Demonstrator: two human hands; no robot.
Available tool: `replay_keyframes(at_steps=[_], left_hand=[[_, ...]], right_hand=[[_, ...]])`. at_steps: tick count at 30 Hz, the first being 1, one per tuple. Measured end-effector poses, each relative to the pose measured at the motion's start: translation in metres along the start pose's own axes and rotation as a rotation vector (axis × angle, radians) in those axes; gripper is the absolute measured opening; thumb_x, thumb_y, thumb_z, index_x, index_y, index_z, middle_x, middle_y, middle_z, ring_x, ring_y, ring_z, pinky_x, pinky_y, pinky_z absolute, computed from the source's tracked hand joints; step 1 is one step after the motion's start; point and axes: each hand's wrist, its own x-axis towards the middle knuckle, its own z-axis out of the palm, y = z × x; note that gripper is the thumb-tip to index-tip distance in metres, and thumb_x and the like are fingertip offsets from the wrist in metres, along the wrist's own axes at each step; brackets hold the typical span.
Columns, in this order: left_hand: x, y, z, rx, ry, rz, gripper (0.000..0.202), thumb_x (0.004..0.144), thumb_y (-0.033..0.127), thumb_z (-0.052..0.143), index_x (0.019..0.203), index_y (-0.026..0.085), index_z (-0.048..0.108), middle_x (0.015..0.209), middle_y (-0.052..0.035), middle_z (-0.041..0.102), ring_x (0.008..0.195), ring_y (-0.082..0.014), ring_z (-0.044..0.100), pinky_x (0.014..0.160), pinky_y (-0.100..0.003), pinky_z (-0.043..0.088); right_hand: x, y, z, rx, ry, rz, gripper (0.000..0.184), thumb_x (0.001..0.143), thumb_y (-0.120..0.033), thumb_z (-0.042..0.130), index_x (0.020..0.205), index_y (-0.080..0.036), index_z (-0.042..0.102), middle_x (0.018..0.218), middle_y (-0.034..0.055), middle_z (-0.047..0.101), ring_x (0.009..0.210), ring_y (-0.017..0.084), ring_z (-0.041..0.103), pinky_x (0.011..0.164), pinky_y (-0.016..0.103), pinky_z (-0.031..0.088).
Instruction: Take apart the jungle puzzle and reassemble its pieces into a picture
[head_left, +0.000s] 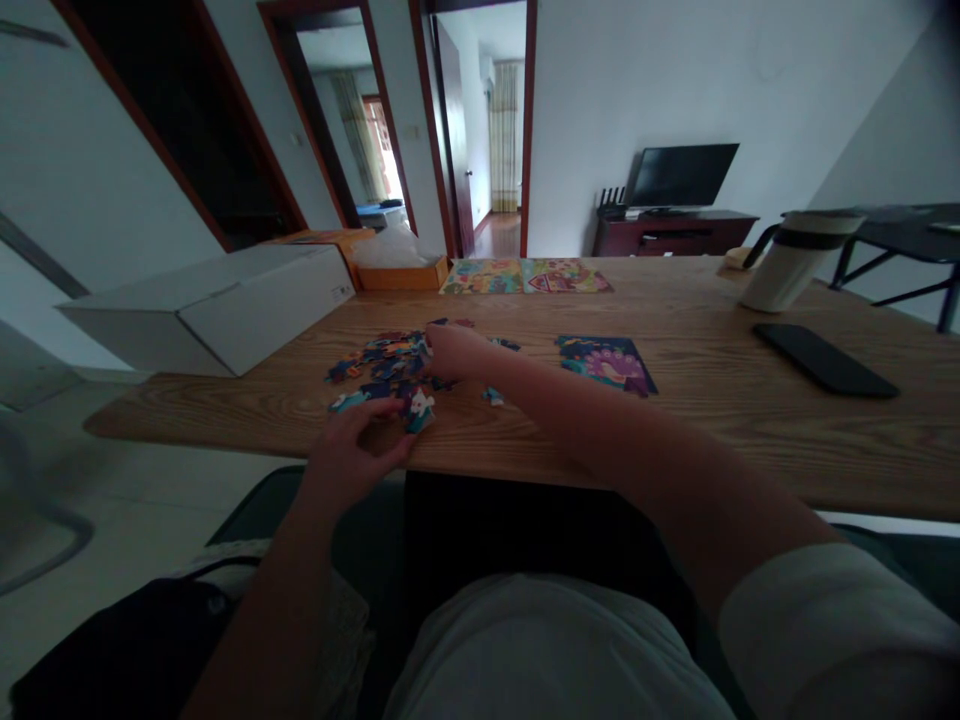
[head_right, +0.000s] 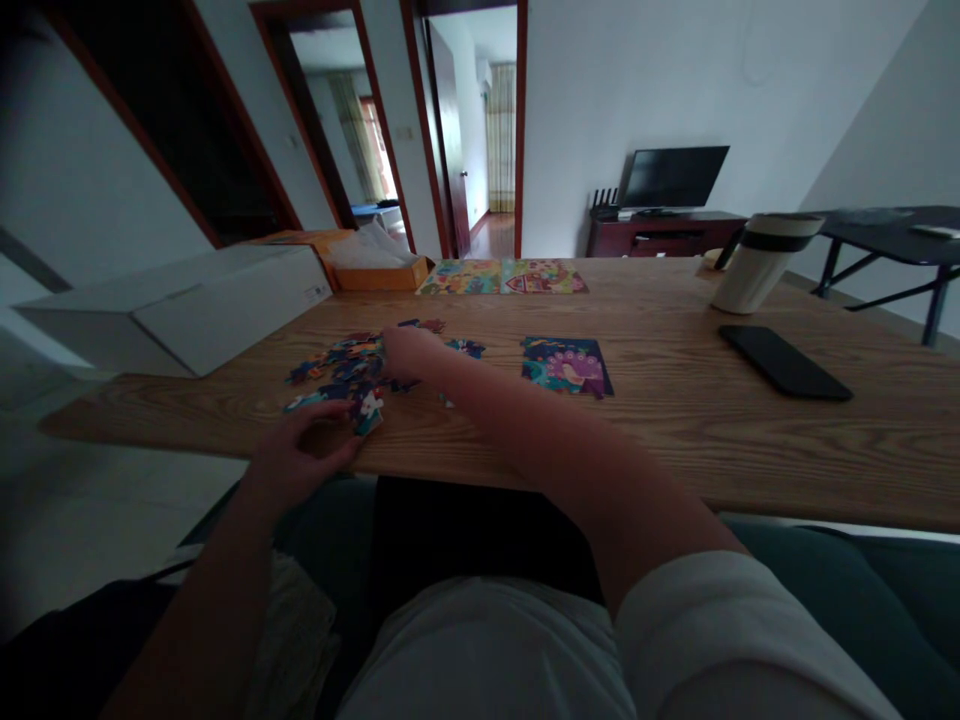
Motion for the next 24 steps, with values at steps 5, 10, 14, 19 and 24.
replay_keyframes(at_steps=[5, 10, 14, 19, 24], left_hand=[[0.003, 0.024, 0.002, -0.046, -0.116, 0.066, 0.039, 0.079, 0.044, 0.073, 0.116, 0.034, 0.065, 0.117, -0.0031, 0.074, 0.107, -0.0295, 0.07, 0.099, -0.049, 0.054], [0.017, 0.078, 0.022, -0.073, -0.314, 0.299, 0.031, 0.082, 0.038, 0.07, 0.112, 0.031, 0.068, 0.118, -0.0024, 0.074, 0.112, -0.0279, 0.068, 0.103, -0.045, 0.051], [0.04, 0.113, 0.05, -0.046, -0.352, 0.458, 0.027, 0.086, 0.033, 0.068, 0.112, 0.026, 0.068, 0.122, -0.0043, 0.073, 0.116, -0.0279, 0.066, 0.105, -0.045, 0.049], [0.059, 0.132, 0.075, -0.057, -0.37, 0.523, 0.032, 0.084, 0.029, 0.069, 0.116, 0.023, 0.067, 0.122, -0.005, 0.072, 0.115, -0.0263, 0.066, 0.104, -0.042, 0.05], [0.058, 0.126, 0.079, -0.079, -0.397, 0.519, 0.041, 0.086, 0.027, 0.067, 0.127, 0.026, 0.064, 0.124, -0.0043, 0.07, 0.116, -0.0243, 0.065, 0.105, -0.041, 0.049]], right_hand=[[-0.056, 0.021, -0.03, 0.131, 0.117, -0.069, 0.023, 0.088, -0.025, 0.06, 0.105, -0.015, 0.07, 0.104, 0.0078, 0.073, 0.089, 0.018, 0.063, 0.077, 0.027, 0.045], [-0.156, 0.056, -0.07, 0.259, -0.153, 0.001, 0.033, 0.086, -0.043, 0.066, 0.109, -0.021, 0.076, 0.088, 0.0018, 0.071, 0.077, 0.018, 0.06, 0.071, 0.029, 0.043], [-0.213, 0.076, -0.08, 0.297, -0.365, 0.126, 0.035, 0.085, -0.046, 0.068, 0.11, -0.023, 0.077, 0.09, 0.0022, 0.072, 0.08, 0.02, 0.062, 0.073, 0.031, 0.045], [-0.231, 0.082, -0.067, 0.312, -0.22, 0.21, 0.058, 0.079, -0.047, 0.075, 0.13, -0.022, 0.066, 0.114, 0.0069, 0.07, 0.099, 0.025, 0.064, 0.086, 0.035, 0.047], [-0.234, 0.08, -0.058, 0.332, -0.153, 0.177, 0.058, 0.084, -0.037, 0.068, 0.139, -0.024, 0.058, 0.122, 0.0091, 0.068, 0.104, 0.027, 0.064, 0.092, 0.039, 0.047]])
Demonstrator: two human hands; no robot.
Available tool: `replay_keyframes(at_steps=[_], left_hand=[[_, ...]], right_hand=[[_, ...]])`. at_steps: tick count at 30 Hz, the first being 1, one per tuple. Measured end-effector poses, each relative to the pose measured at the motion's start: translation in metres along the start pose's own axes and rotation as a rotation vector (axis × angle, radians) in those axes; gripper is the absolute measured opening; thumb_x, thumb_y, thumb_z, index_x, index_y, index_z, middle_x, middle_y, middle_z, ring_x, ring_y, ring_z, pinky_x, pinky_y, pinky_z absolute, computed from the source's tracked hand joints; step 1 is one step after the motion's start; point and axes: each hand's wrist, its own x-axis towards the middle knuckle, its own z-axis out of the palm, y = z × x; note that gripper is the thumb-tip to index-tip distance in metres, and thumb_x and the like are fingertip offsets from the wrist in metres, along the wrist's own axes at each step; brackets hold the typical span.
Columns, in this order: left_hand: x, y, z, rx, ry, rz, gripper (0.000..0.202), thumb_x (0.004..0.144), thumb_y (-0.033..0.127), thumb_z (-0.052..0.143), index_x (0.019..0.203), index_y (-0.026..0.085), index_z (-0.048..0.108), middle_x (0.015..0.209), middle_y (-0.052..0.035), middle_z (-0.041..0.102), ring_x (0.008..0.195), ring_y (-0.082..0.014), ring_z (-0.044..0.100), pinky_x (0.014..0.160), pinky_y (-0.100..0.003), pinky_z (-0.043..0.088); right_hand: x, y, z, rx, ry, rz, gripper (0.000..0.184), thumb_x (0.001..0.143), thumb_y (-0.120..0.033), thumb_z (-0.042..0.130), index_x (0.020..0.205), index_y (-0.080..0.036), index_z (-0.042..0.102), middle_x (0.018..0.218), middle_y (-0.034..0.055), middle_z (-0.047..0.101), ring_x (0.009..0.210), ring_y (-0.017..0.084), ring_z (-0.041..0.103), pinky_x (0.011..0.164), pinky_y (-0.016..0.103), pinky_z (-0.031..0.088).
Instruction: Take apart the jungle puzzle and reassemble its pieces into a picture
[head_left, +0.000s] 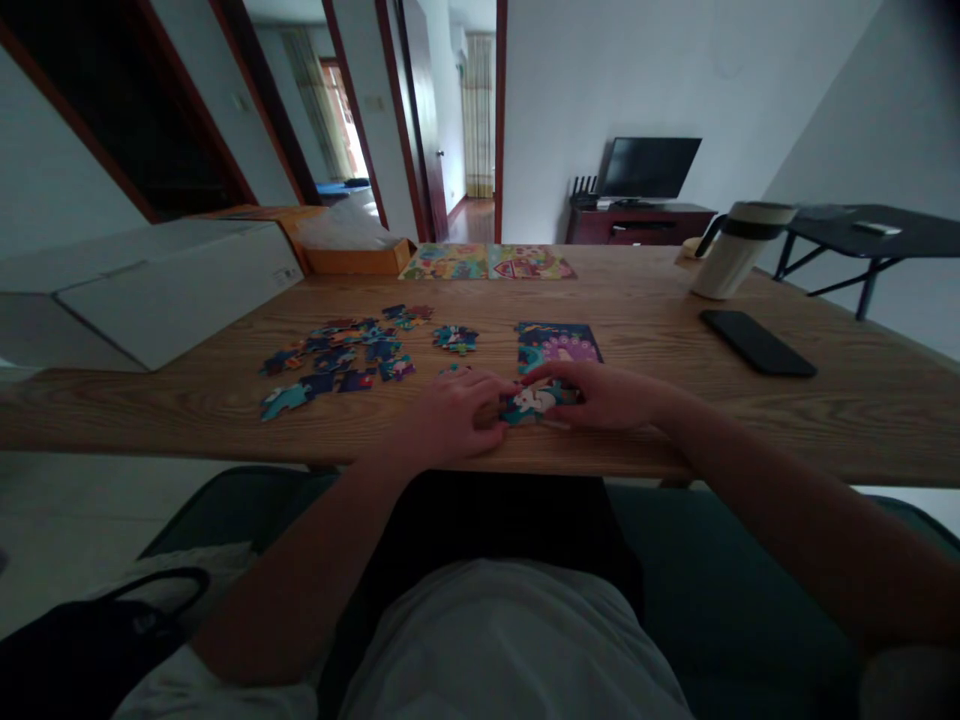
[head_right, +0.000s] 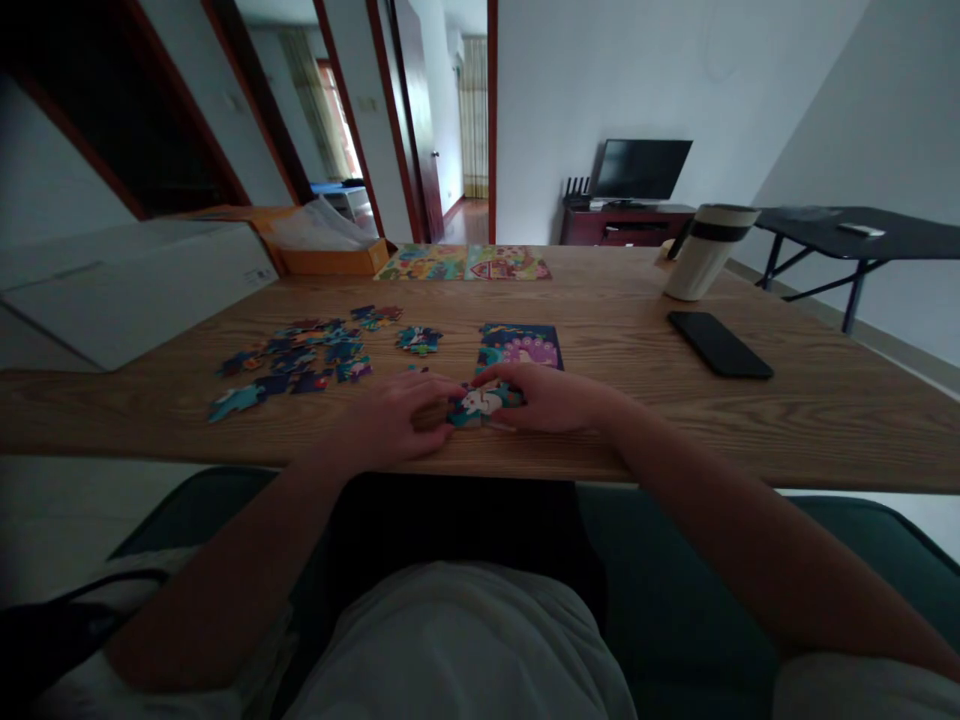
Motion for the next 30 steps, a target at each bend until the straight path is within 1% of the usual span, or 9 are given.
replay_keyframes(at_steps=[2, 4, 9, 12, 14, 16, 19, 25, 30], left_hand=[[-0.002, -0.002, 0.0, -0.012, -0.008, 0.015, 0.046, 0.087, 0.025, 0.065, 0.133, 0.029, 0.062, 0.128, -0.0039, 0.067, 0.119, -0.0233, 0.063, 0.106, -0.04, 0.049], [-0.002, -0.002, 0.0, -0.014, -0.025, 0.038, 0.047, 0.089, 0.024, 0.063, 0.135, 0.03, 0.062, 0.132, -0.0046, 0.064, 0.119, -0.0231, 0.062, 0.106, -0.04, 0.048], [0.0, -0.001, 0.001, 0.009, -0.062, 0.043, 0.041, 0.09, 0.024, 0.061, 0.131, 0.029, 0.068, 0.132, -0.0066, 0.063, 0.119, -0.0243, 0.06, 0.106, -0.041, 0.047], [0.0, -0.001, 0.002, 0.024, -0.089, 0.033, 0.037, 0.091, 0.025, 0.061, 0.127, 0.029, 0.071, 0.132, -0.0065, 0.063, 0.119, -0.0247, 0.06, 0.106, -0.042, 0.047], [0.001, 0.0, 0.001, 0.031, -0.11, 0.035, 0.036, 0.093, 0.026, 0.06, 0.126, 0.029, 0.071, 0.131, -0.0062, 0.064, 0.12, -0.0249, 0.06, 0.107, -0.043, 0.046], [0.001, 0.001, 0.0, 0.034, -0.13, 0.036, 0.036, 0.094, 0.026, 0.059, 0.127, 0.03, 0.071, 0.13, -0.0055, 0.065, 0.12, -0.0247, 0.06, 0.108, -0.044, 0.044], [0.002, 0.002, -0.002, 0.04, -0.152, 0.023, 0.037, 0.094, 0.025, 0.058, 0.128, 0.029, 0.071, 0.129, -0.0051, 0.067, 0.12, -0.0248, 0.06, 0.11, -0.045, 0.042], [0.002, 0.002, -0.002, 0.051, -0.146, 0.015, 0.038, 0.093, 0.021, 0.056, 0.127, 0.029, 0.071, 0.131, -0.0041, 0.067, 0.122, -0.0244, 0.059, 0.116, -0.047, 0.038], [-0.001, 0.003, -0.001, 0.061, -0.116, 0.019, 0.034, 0.093, 0.023, 0.057, 0.123, 0.029, 0.072, 0.132, -0.0043, 0.066, 0.122, -0.0246, 0.06, 0.118, -0.049, 0.035]], right_hand=[[-0.001, 0.001, 0.003, 0.004, 0.033, -0.008, 0.06, 0.084, -0.029, 0.063, 0.143, -0.023, 0.054, 0.124, 0.0097, 0.066, 0.107, 0.027, 0.063, 0.094, 0.04, 0.047], [-0.002, 0.001, 0.007, 0.005, 0.066, -0.008, 0.063, 0.083, -0.024, 0.06, 0.145, -0.022, 0.049, 0.126, 0.0107, 0.064, 0.11, 0.027, 0.062, 0.096, 0.04, 0.047], [-0.002, -0.002, 0.013, -0.07, 0.111, 0.002, 0.065, 0.082, -0.022, 0.06, 0.146, -0.02, 0.045, 0.122, 0.0119, 0.064, 0.107, 0.027, 0.062, 0.094, 0.041, 0.047], [-0.003, -0.005, 0.013, -0.117, 0.125, -0.021, 0.065, 0.08, -0.019, 0.063, 0.143, -0.021, 0.047, 0.127, 0.0119, 0.063, 0.102, 0.026, 0.063, 0.092, 0.04, 0.048], [-0.006, -0.007, 0.012, -0.126, 0.131, -0.008, 0.063, 0.08, -0.021, 0.064, 0.141, -0.021, 0.049, 0.127, 0.012, 0.063, 0.094, 0.023, 0.064, 0.087, 0.038, 0.049], [-0.008, -0.007, 0.009, -0.139, 0.12, 0.023, 0.059, 0.08, -0.025, 0.066, 0.138, -0.02, 0.052, 0.118, 0.0111, 0.066, 0.088, 0.022, 0.064, 0.082, 0.037, 0.049], [-0.012, -0.007, 0.004, -0.173, 0.092, 0.058, 0.051, 0.08, -0.03, 0.069, 0.129, -0.019, 0.06, 0.104, 0.0085, 0.068, 0.086, 0.022, 0.064, 0.079, 0.035, 0.049], [-0.014, -0.004, -0.003, -0.211, 0.061, 0.076, 0.042, 0.078, -0.04, 0.073, 0.115, -0.02, 0.069, 0.106, 0.0081, 0.07, 0.088, 0.023, 0.064, 0.078, 0.035, 0.048], [-0.015, -0.003, -0.007, -0.246, 0.033, 0.095, 0.038, 0.079, -0.047, 0.073, 0.108, -0.021, 0.073, 0.098, 0.0069, 0.071, 0.082, 0.022, 0.063, 0.073, 0.034, 0.046]])
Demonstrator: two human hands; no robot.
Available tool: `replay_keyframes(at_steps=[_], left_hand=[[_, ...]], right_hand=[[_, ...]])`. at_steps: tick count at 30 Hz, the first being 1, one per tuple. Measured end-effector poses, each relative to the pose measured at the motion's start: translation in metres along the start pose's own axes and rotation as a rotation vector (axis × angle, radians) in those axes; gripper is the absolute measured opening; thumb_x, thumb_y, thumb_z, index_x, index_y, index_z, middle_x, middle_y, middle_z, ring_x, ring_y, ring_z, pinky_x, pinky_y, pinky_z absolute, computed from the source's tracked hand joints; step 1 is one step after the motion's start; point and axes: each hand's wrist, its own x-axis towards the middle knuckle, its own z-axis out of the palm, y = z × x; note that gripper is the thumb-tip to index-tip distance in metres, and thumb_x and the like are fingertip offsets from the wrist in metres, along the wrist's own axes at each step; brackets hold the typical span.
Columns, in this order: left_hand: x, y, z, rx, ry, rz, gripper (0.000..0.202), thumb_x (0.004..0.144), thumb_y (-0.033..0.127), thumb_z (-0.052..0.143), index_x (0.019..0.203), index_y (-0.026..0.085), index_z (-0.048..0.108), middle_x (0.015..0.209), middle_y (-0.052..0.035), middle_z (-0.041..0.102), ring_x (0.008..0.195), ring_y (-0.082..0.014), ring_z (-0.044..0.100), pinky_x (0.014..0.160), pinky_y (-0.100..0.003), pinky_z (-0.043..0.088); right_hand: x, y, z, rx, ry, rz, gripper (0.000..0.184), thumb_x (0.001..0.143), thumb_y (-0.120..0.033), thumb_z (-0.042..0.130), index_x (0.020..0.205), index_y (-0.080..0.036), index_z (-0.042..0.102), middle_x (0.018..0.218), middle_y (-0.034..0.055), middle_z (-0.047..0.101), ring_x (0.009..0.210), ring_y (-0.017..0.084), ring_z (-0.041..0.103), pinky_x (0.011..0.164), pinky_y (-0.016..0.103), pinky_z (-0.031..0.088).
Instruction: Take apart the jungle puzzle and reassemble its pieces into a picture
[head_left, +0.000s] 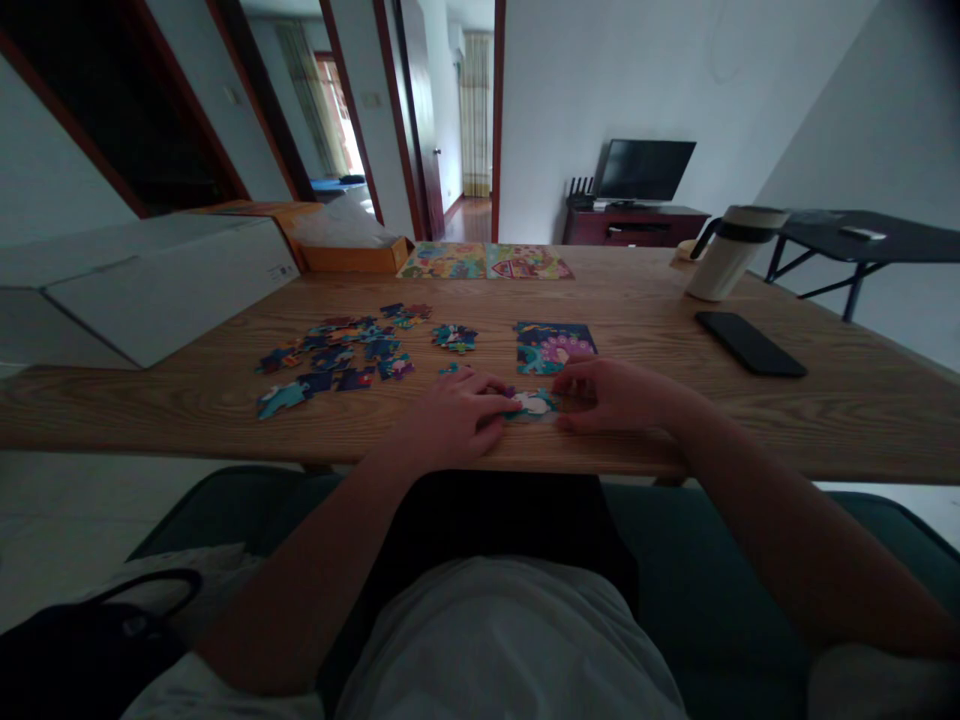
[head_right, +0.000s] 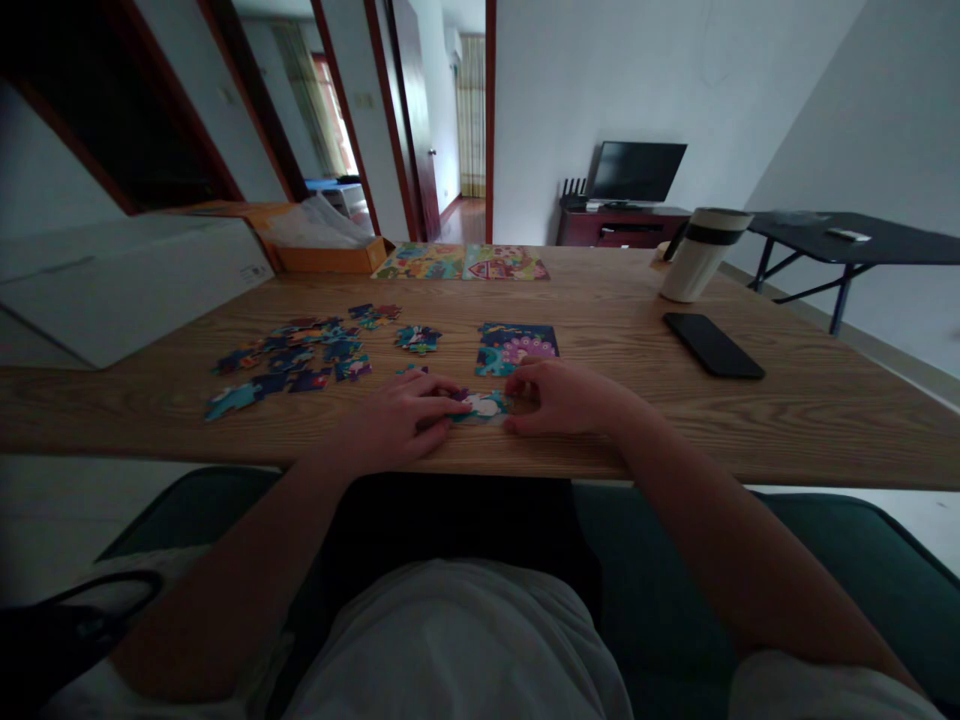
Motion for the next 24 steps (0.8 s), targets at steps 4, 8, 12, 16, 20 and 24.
replay_keyframes(at_steps=[4, 8, 12, 16, 20, 24], left_hand=[[0.002, 0.001, -0.002, 0.006, -0.006, 0.019, 0.03, 0.095, 0.026, 0.056, 0.12, 0.024, 0.072, 0.134, -0.0063, 0.066, 0.122, -0.0255, 0.06, 0.114, -0.047, 0.04], [0.01, 0.002, -0.011, 0.051, -0.075, 0.083, 0.033, 0.099, 0.028, 0.051, 0.126, 0.026, 0.07, 0.132, -0.0067, 0.067, 0.119, -0.0261, 0.061, 0.107, -0.044, 0.044], [0.023, 0.005, -0.025, 0.107, -0.192, 0.139, 0.035, 0.099, 0.029, 0.051, 0.128, 0.031, 0.071, 0.125, -0.0055, 0.071, 0.112, -0.0256, 0.065, 0.101, -0.04, 0.046], [0.041, 0.007, -0.033, 0.118, -0.285, 0.145, 0.035, 0.096, 0.03, 0.055, 0.126, 0.034, 0.072, 0.118, -0.0042, 0.074, 0.106, -0.0248, 0.067, 0.096, -0.036, 0.046], [0.064, 0.003, -0.034, 0.112, -0.363, 0.185, 0.033, 0.088, 0.029, 0.062, 0.118, 0.035, 0.077, 0.107, -0.003, 0.077, 0.097, -0.0247, 0.068, 0.09, -0.035, 0.048], [0.081, -0.004, -0.034, 0.04, -0.423, 0.196, 0.026, 0.081, 0.029, 0.07, 0.105, 0.033, 0.08, 0.103, -0.0012, 0.078, 0.097, -0.0231, 0.069, 0.09, -0.032, 0.048]], right_hand=[[-0.001, 0.002, -0.001, -0.001, -0.006, 0.021, 0.04, 0.078, -0.05, 0.073, 0.106, -0.022, 0.074, 0.096, 0.006, 0.071, 0.08, 0.021, 0.062, 0.071, 0.033, 0.045], [-0.001, 0.002, -0.002, 0.012, 0.007, 0.052, 0.04, 0.077, -0.052, 0.073, 0.105, -0.022, 0.073, 0.094, 0.0058, 0.07, 0.078, 0.021, 0.062, 0.07, 0.034, 0.045], [-0.001, 0.003, -0.003, 0.021, -0.002, 0.063, 0.035, 0.076, -0.049, 0.074, 0.097, -0.021, 0.071, 0.089, 0.0049, 0.069, 0.074, 0.02, 0.061, 0.066, 0.033, 0.044], [-0.001, 0.008, -0.003, 0.042, -0.001, 0.102, 0.032, 0.074, -0.048, 0.075, 0.092, -0.022, 0.067, 0.084, 0.0031, 0.068, 0.069, 0.018, 0.058, 0.062, 0.032, 0.042], [-0.002, 0.013, -0.003, 0.037, -0.004, 0.129, 0.033, 0.073, -0.048, 0.077, 0.09, -0.023, 0.066, 0.082, 0.0032, 0.068, 0.068, 0.019, 0.058, 0.062, 0.034, 0.043], [-0.002, 0.015, -0.004, 0.024, -0.01, 0.133, 0.034, 0.073, -0.05, 0.077, 0.091, -0.023, 0.066, 0.083, 0.0043, 0.067, 0.071, 0.021, 0.06, 0.063, 0.036, 0.044]])
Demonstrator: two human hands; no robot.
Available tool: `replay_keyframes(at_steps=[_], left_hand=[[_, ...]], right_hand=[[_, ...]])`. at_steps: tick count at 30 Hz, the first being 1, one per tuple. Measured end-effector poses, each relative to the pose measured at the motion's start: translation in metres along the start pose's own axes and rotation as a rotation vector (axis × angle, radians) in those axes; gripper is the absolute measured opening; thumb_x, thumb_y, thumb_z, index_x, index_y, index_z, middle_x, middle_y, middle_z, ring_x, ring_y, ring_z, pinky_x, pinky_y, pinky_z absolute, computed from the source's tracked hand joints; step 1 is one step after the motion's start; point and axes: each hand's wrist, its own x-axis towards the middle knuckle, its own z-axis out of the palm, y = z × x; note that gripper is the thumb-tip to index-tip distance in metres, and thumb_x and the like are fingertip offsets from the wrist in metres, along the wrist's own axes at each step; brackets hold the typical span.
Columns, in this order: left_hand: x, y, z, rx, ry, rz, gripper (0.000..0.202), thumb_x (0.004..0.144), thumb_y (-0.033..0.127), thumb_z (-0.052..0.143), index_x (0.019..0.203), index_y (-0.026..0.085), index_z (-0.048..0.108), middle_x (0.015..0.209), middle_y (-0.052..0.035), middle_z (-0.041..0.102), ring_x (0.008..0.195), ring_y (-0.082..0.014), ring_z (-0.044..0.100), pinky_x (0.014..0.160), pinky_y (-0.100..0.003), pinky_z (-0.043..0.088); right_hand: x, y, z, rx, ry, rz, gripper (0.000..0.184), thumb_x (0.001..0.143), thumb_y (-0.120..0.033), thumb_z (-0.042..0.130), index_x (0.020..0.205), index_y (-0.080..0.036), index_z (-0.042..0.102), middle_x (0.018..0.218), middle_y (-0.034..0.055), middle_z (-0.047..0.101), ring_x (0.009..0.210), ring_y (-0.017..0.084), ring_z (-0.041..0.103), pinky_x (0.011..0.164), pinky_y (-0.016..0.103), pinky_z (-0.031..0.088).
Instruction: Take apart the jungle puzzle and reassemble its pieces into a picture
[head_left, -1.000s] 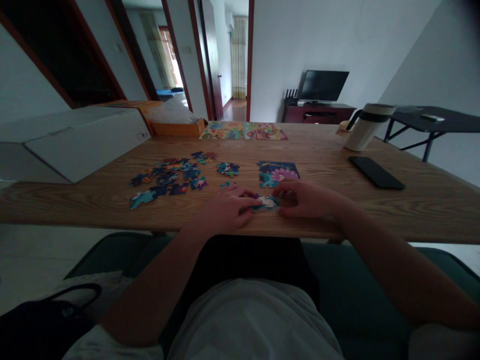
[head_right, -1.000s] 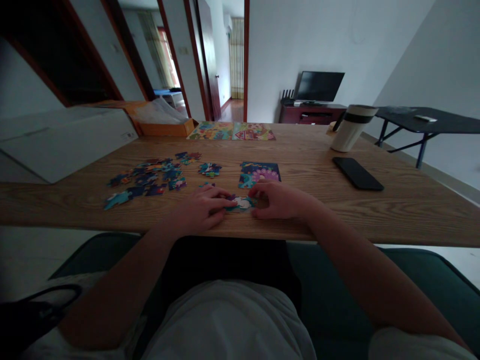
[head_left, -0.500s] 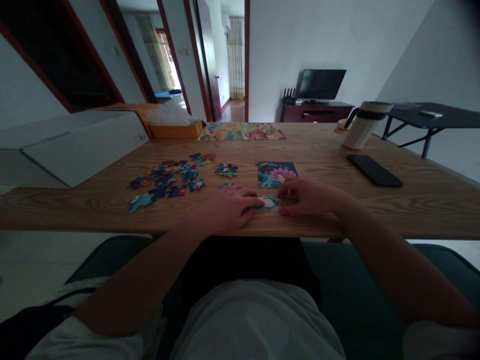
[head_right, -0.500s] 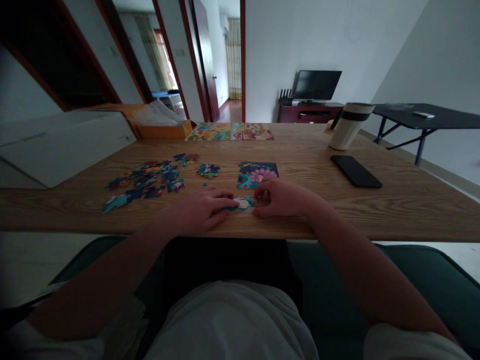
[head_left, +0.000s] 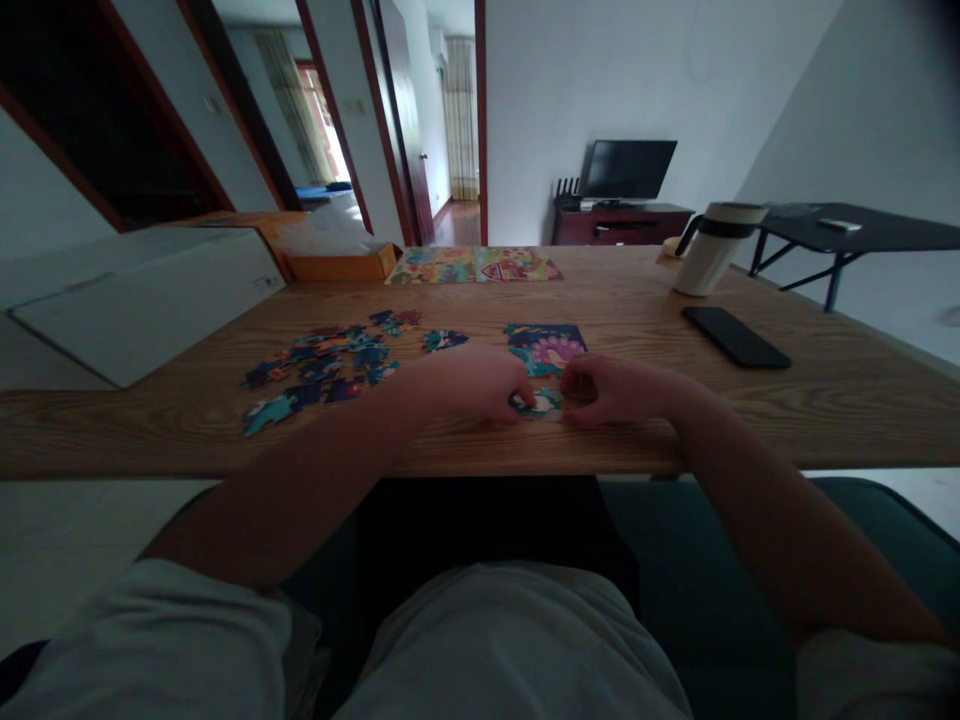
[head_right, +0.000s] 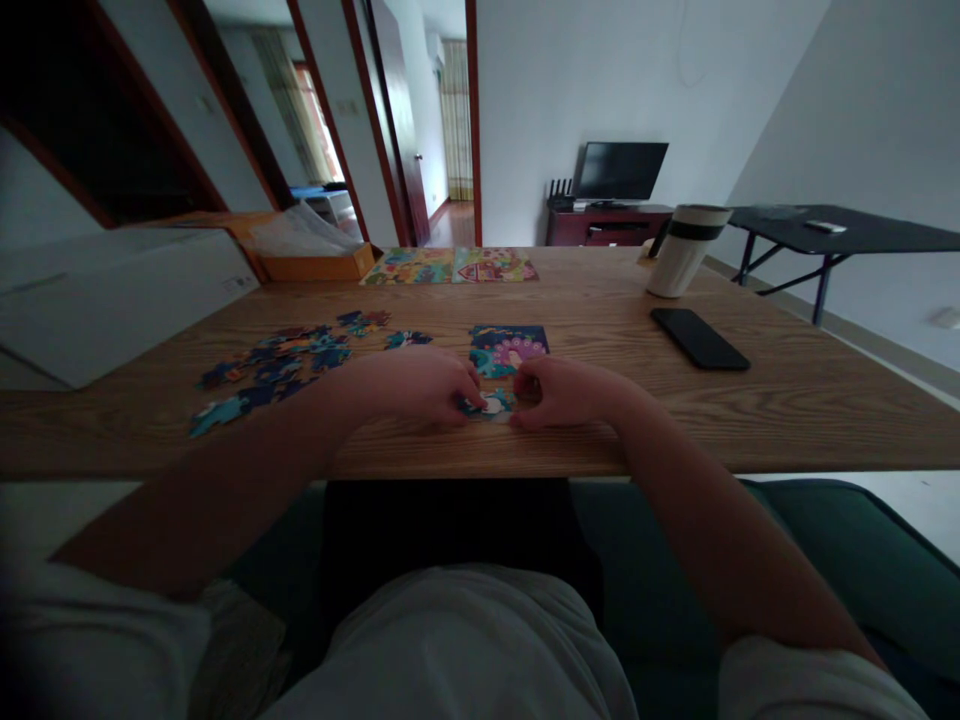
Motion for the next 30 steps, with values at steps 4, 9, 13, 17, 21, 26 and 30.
replay_keyframes(at_steps=[4, 9, 13, 17, 21, 26, 30], left_hand=[[-0.003, -0.006, 0.003, -0.072, 0.032, 0.037, 0.031, 0.084, 0.029, 0.068, 0.112, 0.032, 0.079, 0.115, -0.0009, 0.076, 0.104, -0.0212, 0.068, 0.096, -0.031, 0.047], [-0.012, -0.008, 0.01, -0.091, 0.088, 0.081, 0.036, 0.086, 0.024, 0.064, 0.119, 0.031, 0.077, 0.127, -0.0008, 0.071, 0.111, -0.0199, 0.066, 0.103, -0.03, 0.044], [-0.012, -0.005, 0.011, -0.07, 0.106, 0.087, 0.034, 0.085, 0.023, 0.064, 0.115, 0.032, 0.078, 0.123, -0.0004, 0.072, 0.111, -0.0205, 0.066, 0.103, -0.031, 0.044], [-0.011, -0.003, 0.01, -0.051, 0.111, 0.08, 0.037, 0.083, 0.022, 0.064, 0.115, 0.033, 0.078, 0.121, 0.0, 0.073, 0.108, -0.0208, 0.066, 0.102, -0.031, 0.044], [-0.012, -0.003, 0.009, -0.058, 0.083, 0.088, 0.04, 0.083, 0.021, 0.063, 0.119, 0.032, 0.077, 0.124, -0.0016, 0.072, 0.111, -0.0218, 0.066, 0.104, -0.032, 0.044], [-0.013, -0.003, 0.01, -0.07, 0.092, 0.092, 0.04, 0.084, 0.022, 0.062, 0.119, 0.034, 0.076, 0.123, 0.0, 0.072, 0.11, -0.0209, 0.066, 0.103, -0.032, 0.044], [-0.013, -0.004, 0.01, -0.07, 0.089, 0.094, 0.039, 0.084, 0.024, 0.063, 0.12, 0.033, 0.076, 0.123, -0.0009, 0.071, 0.108, -0.0205, 0.066, 0.102, -0.03, 0.045]], right_hand=[[0.001, 0.003, 0.0, 0.019, -0.006, 0.001, 0.037, 0.073, -0.05, 0.077, 0.093, -0.023, 0.065, 0.084, 0.0038, 0.068, 0.071, 0.02, 0.06, 0.063, 0.034, 0.044], [0.001, 0.006, 0.0, 0.025, -0.001, 0.023, 0.041, 0.071, -0.052, 0.079, 0.096, -0.023, 0.066, 0.087, 0.0044, 0.07, 0.071, 0.02, 0.06, 0.062, 0.034, 0.044], [0.0, 0.004, 0.0, 0.016, -0.014, 0.021, 0.038, 0.072, -0.052, 0.077, 0.093, -0.023, 0.064, 0.086, 0.004, 0.069, 0.071, 0.02, 0.061, 0.063, 0.035, 0.045], [0.0, 0.003, -0.001, 0.02, -0.017, 0.018, 0.036, 0.073, -0.05, 0.077, 0.094, -0.024, 0.065, 0.085, 0.0041, 0.068, 0.074, 0.022, 0.062, 0.064, 0.036, 0.046], [0.001, 0.005, 0.0, 0.034, -0.013, 0.017, 0.037, 0.072, -0.05, 0.078, 0.095, -0.024, 0.065, 0.087, 0.0043, 0.069, 0.075, 0.022, 0.063, 0.065, 0.036, 0.047], [0.001, 0.008, 0.001, 0.06, -0.005, 0.005, 0.037, 0.073, -0.049, 0.078, 0.097, -0.024, 0.065, 0.088, 0.0046, 0.07, 0.076, 0.022, 0.064, 0.066, 0.036, 0.049], [0.0, 0.006, 0.001, 0.045, -0.016, 0.003, 0.04, 0.073, -0.051, 0.077, 0.099, -0.023, 0.066, 0.088, 0.004, 0.07, 0.077, 0.022, 0.064, 0.067, 0.035, 0.049]])
